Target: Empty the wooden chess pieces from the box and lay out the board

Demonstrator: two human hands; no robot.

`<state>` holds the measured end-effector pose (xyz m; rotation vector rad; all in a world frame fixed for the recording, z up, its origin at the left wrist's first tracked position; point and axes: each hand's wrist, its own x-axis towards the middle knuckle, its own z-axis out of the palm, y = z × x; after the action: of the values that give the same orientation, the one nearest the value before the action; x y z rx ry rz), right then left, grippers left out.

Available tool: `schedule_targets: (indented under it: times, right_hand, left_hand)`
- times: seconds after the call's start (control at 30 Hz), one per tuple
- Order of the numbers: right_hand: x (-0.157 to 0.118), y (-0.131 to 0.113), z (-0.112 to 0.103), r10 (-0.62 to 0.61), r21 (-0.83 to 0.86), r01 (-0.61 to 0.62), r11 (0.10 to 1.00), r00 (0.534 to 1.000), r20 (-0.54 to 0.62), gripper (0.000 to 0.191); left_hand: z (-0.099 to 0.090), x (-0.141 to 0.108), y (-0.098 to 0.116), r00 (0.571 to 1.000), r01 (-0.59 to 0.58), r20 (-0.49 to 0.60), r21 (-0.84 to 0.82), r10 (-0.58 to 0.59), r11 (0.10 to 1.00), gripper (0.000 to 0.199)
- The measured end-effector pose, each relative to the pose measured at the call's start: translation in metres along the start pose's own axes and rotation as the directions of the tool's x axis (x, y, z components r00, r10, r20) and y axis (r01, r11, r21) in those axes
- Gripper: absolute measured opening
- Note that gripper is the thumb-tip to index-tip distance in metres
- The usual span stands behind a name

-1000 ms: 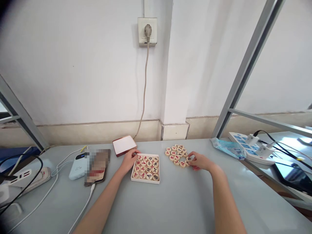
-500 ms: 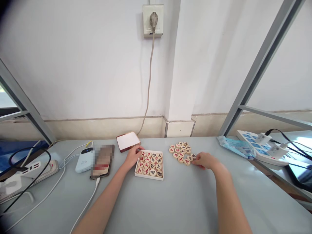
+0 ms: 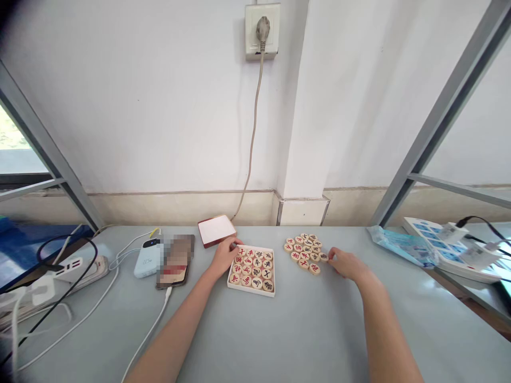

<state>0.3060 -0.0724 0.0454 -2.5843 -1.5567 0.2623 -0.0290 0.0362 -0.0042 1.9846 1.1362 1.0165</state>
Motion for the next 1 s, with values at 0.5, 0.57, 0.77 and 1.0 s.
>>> schedule_targets:
  times: [0.5, 0.57, 0.77, 1.0]
  right_hand:
    - [-0.056, -0.145, 0.030, -0.708, -0.434, 0.575, 0.694, 0.654, -0.265, 0.013]
    - [-0.051, -0.140, 0.035, -0.699, -0.439, 0.562, 0.702, 0.660, -0.274, 0.016]
    - [-0.034, -0.128, 0.044, -0.665, -0.248, 0.617, 0.747, 0.690, -0.285, 0.023]
    - [-0.033, -0.128, 0.042, -0.666, 0.005, 0.681, 0.732, 0.717, -0.208, 0.022]
  left_hand:
    - [-0.001, -0.002, 0.005, 1.000, -0.009, -0.008, 0.083, 0.010, 0.997, 0.014]
    - [-0.002, -0.003, 0.006, 1.000, -0.012, -0.002, 0.107, 0.012, 0.994, 0.012]
    - [-0.003, -0.003, 0.009, 1.000, 0.001, 0.013, 0.161, -0.004, 0.987, 0.011]
    - [-0.004, -0.005, 0.010, 1.000, -0.013, 0.026, 0.183, 0.008, 0.983, 0.012]
